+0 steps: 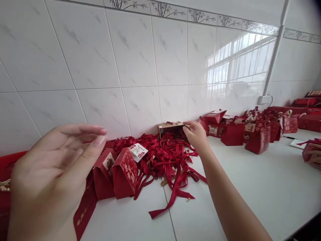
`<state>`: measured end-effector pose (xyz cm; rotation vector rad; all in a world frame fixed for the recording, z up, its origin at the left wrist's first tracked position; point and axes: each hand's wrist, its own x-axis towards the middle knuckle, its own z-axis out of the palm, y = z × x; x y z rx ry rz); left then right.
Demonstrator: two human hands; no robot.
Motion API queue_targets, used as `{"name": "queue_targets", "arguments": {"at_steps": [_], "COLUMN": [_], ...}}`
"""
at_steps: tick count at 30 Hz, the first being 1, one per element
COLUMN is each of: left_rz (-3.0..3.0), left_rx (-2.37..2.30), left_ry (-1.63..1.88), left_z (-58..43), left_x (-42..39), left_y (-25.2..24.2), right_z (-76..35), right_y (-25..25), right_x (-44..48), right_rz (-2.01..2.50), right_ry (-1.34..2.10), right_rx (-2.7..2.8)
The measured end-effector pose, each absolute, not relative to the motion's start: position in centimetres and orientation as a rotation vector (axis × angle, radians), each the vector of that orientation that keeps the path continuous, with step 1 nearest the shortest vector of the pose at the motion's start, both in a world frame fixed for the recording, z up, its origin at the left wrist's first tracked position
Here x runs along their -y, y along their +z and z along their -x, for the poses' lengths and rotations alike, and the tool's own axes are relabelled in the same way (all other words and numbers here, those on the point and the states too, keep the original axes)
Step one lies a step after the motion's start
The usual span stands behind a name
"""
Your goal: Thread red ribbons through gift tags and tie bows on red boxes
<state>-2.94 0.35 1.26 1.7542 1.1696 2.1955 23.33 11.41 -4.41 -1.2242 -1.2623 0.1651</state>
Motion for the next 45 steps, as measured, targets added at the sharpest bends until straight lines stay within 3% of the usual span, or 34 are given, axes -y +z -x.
{"name": "queue_targets", "arguments": {"at_steps": [4, 8, 11, 14, 23, 31, 45], "left_rz": [-1.808, -2.05, -2.017, -1.957, -1.958, -1.582, -1.483], "left_rx": [-1.356, -1.899, -2.109, -2.221, -1.899, -0.865, -0.735], "left_ry": [1.961, 1.226, 0.83, 0.696, 1.039, 1.701, 1.642], "left_z": [3.2, 4.9, 6.0, 6.4, 5.7, 0.9, -0.6], "left_x": [-1.2, -4.6, -7.9, -10.2, -9.4, -4.7, -5.4], "left_y": [1.6, 0.7, -1.0, -2.6, -1.7, -0.5, -1.9], "right_z": [-23.1, -22.3, -21.6, -21.2, -19.4, -16.0, -14.7], "right_y": [-6.4, -8.8, -10.0, -10.0, -5.9, -3.9, -4.2], "right_x": [-12.7, -13.0, -13.1, -13.3, -11.1, -6.4, -6.5], "right_rz": [1.319, 1.389, 1.423, 1.437, 1.217, 0.518, 0.475], "right_ry": [0.4, 0.622, 0.657, 0.619, 0.479, 1.124, 1.068], "right_rx": [1.514, 1.748, 1.794, 1.797, 1.676, 1.341, 1.297]}}
